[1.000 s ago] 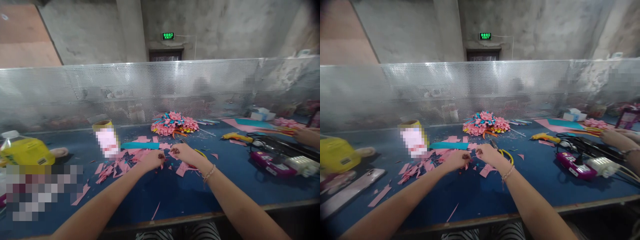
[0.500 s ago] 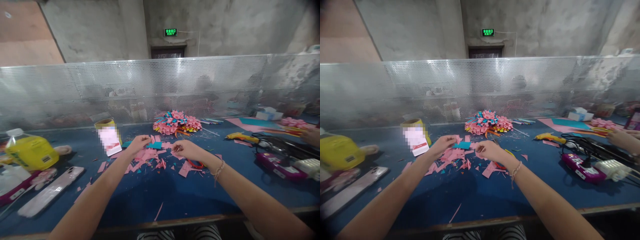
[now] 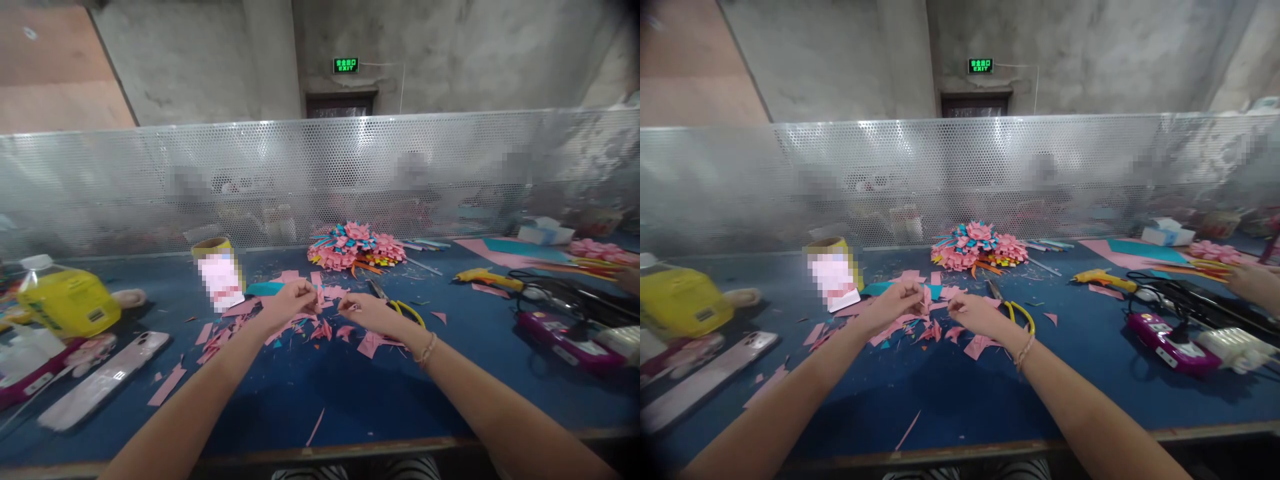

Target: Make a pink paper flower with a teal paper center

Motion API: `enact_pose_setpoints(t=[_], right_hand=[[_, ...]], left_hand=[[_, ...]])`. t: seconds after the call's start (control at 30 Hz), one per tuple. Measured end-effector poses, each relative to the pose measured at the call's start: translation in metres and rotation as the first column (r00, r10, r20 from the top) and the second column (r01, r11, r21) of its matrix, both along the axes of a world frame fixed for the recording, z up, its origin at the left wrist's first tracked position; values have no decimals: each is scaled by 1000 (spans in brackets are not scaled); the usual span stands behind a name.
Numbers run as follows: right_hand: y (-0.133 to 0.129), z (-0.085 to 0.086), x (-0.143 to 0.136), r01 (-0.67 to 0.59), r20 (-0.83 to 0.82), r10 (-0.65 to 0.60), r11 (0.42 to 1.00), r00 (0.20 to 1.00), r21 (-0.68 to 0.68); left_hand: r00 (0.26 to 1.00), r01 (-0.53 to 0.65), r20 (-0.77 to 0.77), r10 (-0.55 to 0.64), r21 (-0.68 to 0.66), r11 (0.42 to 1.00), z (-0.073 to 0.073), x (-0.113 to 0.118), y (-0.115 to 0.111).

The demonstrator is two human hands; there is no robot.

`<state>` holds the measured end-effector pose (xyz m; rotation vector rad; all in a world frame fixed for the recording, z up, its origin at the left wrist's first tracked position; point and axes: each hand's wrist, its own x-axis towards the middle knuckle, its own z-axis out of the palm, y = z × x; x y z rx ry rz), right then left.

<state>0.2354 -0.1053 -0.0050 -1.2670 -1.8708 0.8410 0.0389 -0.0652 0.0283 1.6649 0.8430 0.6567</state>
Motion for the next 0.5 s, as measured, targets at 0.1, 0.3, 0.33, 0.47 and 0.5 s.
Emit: enact_pose_setpoints(t=[0.1,0.3,0.33,0.47,0.5], right_hand=[[-3,-2,-10,41,-262,-60,996,963,-75],[-14,1,-24,-148,-746,-151,937,648,-318],[-16,2,-25,-165,-756,-157,929,636,-332],[-21,5,-24,-165,-752,-178,920,635,-356],[-21,4,-23,-146,-750,-184,925,636,-350]], left_hand=[[985,0,-167,51,293,956,-7,7,-8],[968,131,-243,65,707,695,-11,16,-22],[971,148,-236,41,728,669,-12,16,-23],[989,73,-143,49,737,672,-15,14,-24],[992,2,-90,89,712,702,-17,15,-24]])
